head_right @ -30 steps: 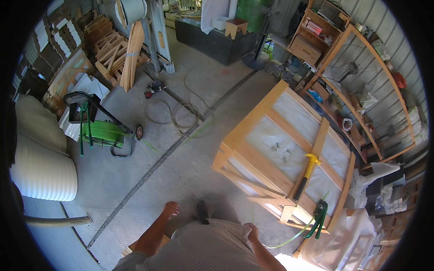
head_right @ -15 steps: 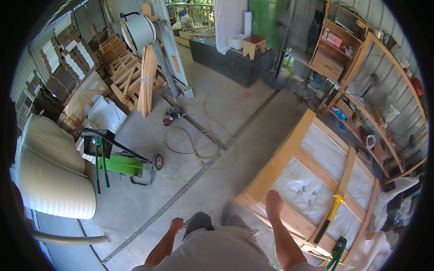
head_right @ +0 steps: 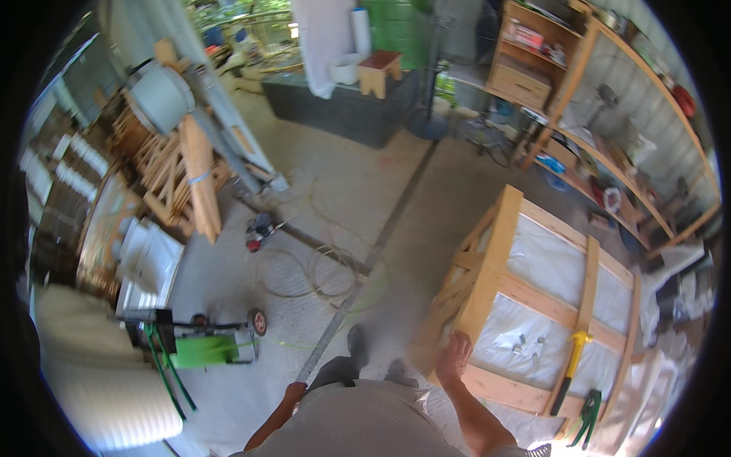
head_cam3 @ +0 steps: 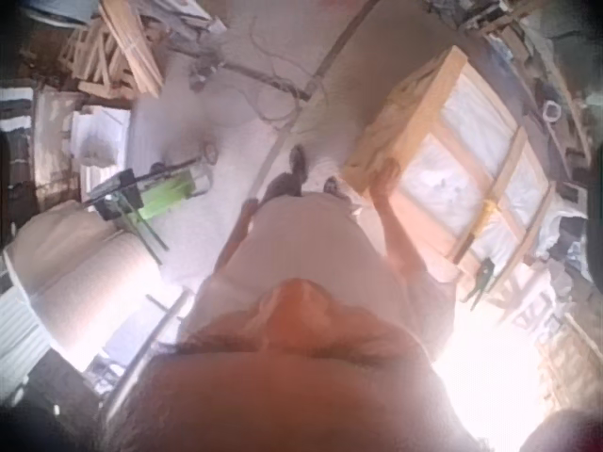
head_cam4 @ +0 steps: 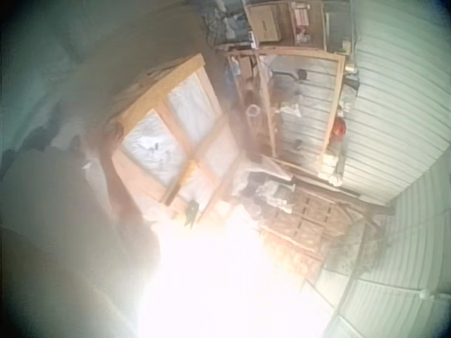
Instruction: The person straps a wooden crate using a green plastic band and a tensioning tool. They pull the band around the crate, thread it through the tensioner, and tighten it to secure the crate.
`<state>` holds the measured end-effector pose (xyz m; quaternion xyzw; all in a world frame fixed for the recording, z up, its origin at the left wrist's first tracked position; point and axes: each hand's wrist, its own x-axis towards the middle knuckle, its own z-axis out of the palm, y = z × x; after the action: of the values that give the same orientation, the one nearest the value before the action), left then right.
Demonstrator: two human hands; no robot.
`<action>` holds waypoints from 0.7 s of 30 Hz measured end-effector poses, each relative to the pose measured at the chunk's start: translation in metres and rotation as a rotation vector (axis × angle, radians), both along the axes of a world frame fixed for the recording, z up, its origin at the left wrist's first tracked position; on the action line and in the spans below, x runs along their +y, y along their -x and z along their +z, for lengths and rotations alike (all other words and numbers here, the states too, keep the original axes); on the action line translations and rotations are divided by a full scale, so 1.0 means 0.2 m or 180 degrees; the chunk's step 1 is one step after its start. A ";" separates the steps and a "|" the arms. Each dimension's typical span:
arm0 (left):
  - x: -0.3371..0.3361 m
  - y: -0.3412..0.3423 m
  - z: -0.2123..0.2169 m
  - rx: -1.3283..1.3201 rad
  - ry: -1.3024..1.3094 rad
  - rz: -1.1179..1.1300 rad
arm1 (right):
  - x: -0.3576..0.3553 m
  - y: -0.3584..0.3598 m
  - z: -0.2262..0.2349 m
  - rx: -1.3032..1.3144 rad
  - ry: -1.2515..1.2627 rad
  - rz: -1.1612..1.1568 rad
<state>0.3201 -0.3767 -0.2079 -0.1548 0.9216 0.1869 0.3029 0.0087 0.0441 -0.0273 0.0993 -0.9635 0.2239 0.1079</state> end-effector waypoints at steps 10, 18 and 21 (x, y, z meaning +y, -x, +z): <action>-0.72 1.31 0.06 -0.0404 -0.1065 0.1129 | -0.05 0.05 0.10 -0.0307 -0.0083 -0.0270; -0.38 2.38 0.22 -0.0298 -0.2002 0.1354 | -0.13 0.30 0.19 -0.0677 0.0273 -0.1087; -0.25 2.67 0.25 -0.0346 -0.2194 0.1393 | -0.14 0.62 0.18 -0.0512 0.0615 -0.1306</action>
<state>-0.2133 -0.4266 -0.1583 -0.2463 0.7330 0.5362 0.3384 -0.1147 0.0164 0.0085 -0.1276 -0.9431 0.2956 0.0830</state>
